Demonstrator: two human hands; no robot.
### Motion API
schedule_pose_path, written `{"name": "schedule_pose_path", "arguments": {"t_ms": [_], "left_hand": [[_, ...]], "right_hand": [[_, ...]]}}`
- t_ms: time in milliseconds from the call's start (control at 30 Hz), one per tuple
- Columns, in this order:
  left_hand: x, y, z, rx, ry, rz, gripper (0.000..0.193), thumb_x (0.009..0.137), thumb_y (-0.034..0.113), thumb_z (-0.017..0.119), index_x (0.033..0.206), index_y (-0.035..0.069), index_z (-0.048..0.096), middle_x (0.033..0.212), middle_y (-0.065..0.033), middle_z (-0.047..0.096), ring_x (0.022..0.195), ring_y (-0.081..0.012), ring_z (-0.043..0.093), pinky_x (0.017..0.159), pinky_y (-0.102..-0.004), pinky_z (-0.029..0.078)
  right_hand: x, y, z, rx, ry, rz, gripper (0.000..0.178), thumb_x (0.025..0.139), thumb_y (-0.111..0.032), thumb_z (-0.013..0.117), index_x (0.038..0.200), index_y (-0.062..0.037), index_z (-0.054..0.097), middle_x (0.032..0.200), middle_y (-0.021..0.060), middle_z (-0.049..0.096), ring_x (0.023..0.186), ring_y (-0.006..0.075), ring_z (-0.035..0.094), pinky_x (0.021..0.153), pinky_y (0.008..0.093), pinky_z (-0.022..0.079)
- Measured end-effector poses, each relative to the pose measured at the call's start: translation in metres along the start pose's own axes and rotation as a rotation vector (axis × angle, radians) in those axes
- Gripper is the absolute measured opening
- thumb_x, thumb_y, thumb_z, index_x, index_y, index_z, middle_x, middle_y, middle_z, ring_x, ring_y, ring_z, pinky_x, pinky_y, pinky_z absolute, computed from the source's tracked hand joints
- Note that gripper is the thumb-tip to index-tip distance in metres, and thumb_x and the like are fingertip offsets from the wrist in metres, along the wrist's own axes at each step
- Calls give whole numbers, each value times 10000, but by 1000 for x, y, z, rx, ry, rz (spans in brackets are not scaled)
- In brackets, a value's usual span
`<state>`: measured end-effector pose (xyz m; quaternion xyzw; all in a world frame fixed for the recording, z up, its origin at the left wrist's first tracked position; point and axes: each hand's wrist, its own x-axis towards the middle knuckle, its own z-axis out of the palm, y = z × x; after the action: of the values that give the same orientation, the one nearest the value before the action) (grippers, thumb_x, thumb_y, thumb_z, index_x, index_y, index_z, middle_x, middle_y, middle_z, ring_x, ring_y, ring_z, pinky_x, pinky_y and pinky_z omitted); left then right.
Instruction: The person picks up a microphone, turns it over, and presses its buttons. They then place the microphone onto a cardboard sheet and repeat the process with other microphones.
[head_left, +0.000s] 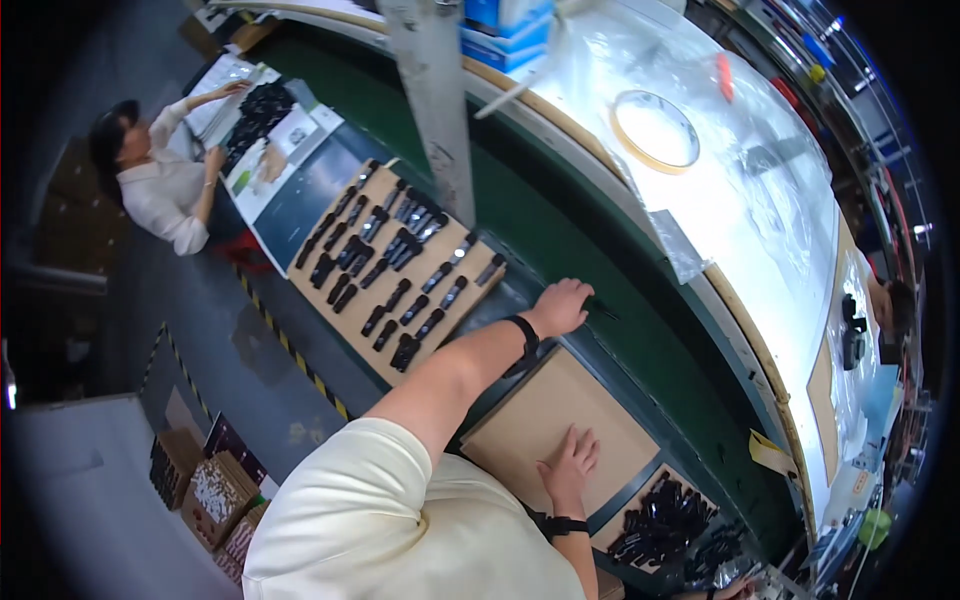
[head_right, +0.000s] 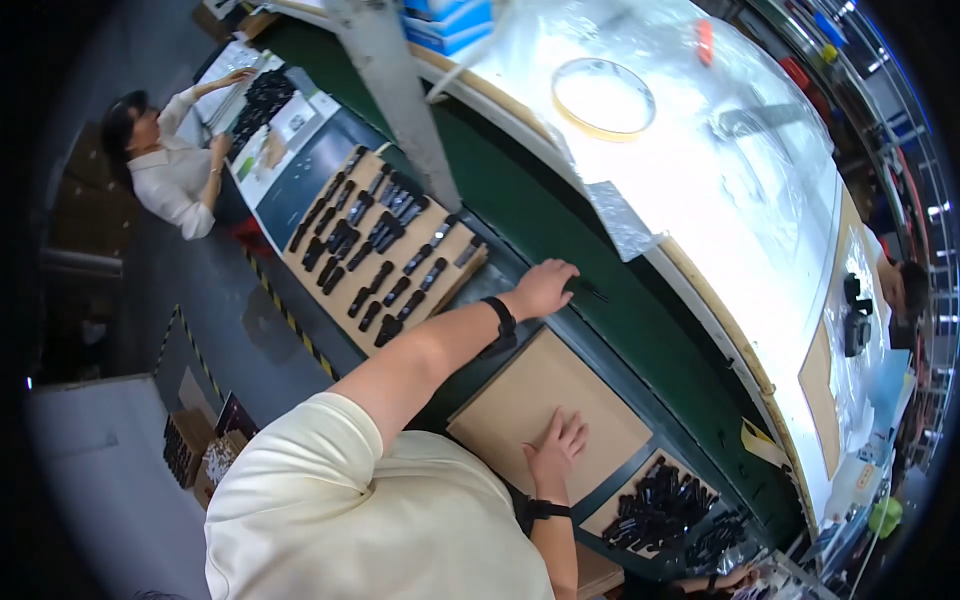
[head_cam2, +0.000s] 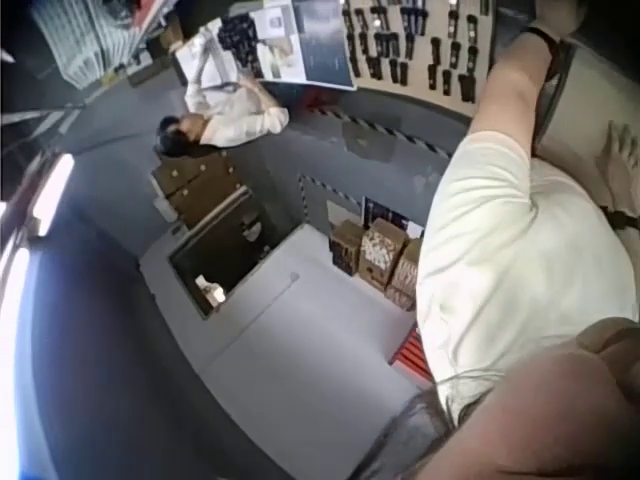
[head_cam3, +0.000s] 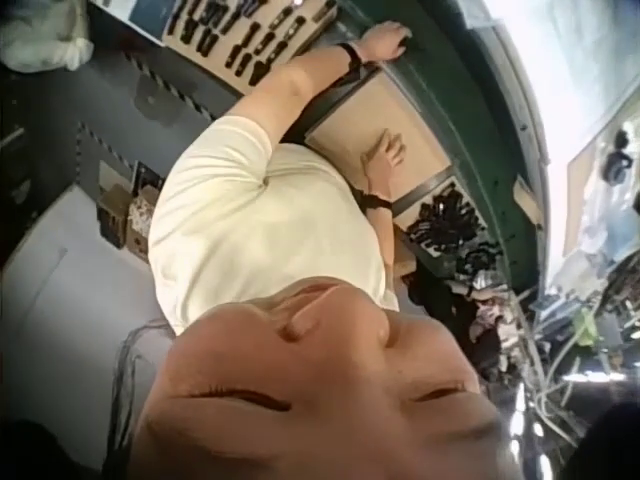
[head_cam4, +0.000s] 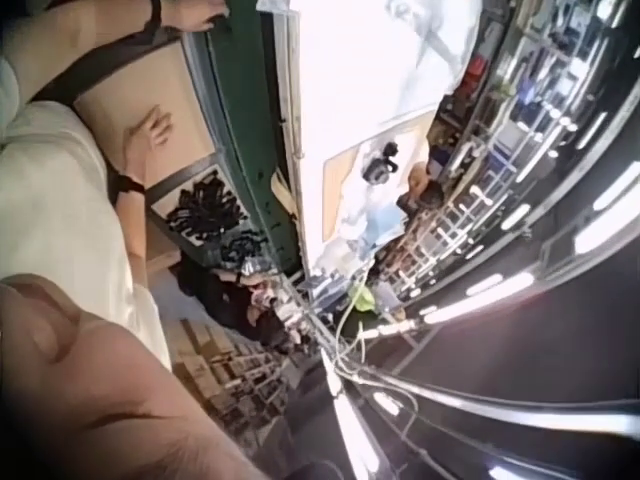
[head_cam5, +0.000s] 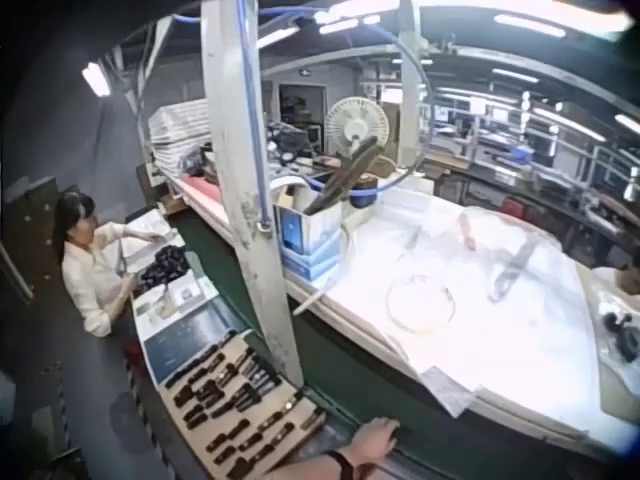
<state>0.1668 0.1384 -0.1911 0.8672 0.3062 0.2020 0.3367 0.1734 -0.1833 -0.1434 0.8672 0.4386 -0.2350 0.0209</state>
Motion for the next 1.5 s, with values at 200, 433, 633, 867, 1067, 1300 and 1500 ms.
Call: {"name": "schedule_pose_path", "arguments": {"t_ms": [200, 433, 633, 867, 1067, 1300, 1500], "left_hand": [[34, -8, 29, 196, -172, -6, 324, 740, 183, 689, 1041, 93, 609, 1040, -122, 580, 1032, -315, 548, 832, -442, 468], [41, -4, 52, 128, -115, -157, 186, 761, 172, 682, 931, 107, 642, 1007, -114, 590, 1025, -308, 557, 826, -433, 457], [10, 14, 22, -154, 62, -119, 165, 769, 148, 683, 909, 88, 619, 913, -106, 620, 941, -300, 602, 802, -430, 471], [-97, 67, -43, -640, -42, -116, 188, 829, 166, 702, 946, 51, 608, 821, -68, 636, 712, -186, 611, 634, -335, 486], [-175, 142, -113, -809, -270, -39, 194, 834, 125, 695, 990, 37, 621, 900, -68, 641, 801, -175, 610, 731, -302, 491], [-199, 185, -176, -788, -195, 94, 248, 810, 100, 720, 1030, 29, 633, 954, -83, 647, 883, -189, 622, 809, -312, 492], [-200, 202, -201, -639, -133, 241, 303, 755, 87, 770, 1030, 32, 656, 926, -88, 645, 840, -210, 613, 751, -302, 479]], "right_hand": [[0, 4, -1, 14, -52, -11, 1072, 612, -272, 844, 1490, -155, 239, 1528, 218, 167, 1390, 473, 152, 1096, 576, 216], [1, 17, 17, 5, -19, -34, 1131, 566, -308, 854, 1493, -159, 223, 1528, 227, 158, 1399, 475, 116, 1091, 603, 194], [1, 4, -2, 4, -74, 28, 1101, 588, -280, 856, 1483, -120, 236, 1526, 244, 152, 1390, 490, 132, 1101, 581, 191], [-17, 8, -40, 250, 195, -202, 956, 696, -125, 780, 1478, -83, 232, 1481, 262, 224, 1369, 417, 242, 1092, 492, 274], [-56, -30, -112, 1195, 14, -82, 709, 819, 26, 642, 1436, -33, 299, 1320, 222, 455, 1212, 275, 500, 1020, 366, 389], [-86, -51, -140, 1063, 294, -379, 337, 825, 28, 664, 1153, 31, 584, 1045, 121, 630, 962, 190, 613, 867, 305, 483], [-96, -70, -178, 911, 428, -459, 295, 762, 39, 701, 1050, 2, 652, 925, 118, 654, 824, 219, 616, 752, 294, 486]]}}
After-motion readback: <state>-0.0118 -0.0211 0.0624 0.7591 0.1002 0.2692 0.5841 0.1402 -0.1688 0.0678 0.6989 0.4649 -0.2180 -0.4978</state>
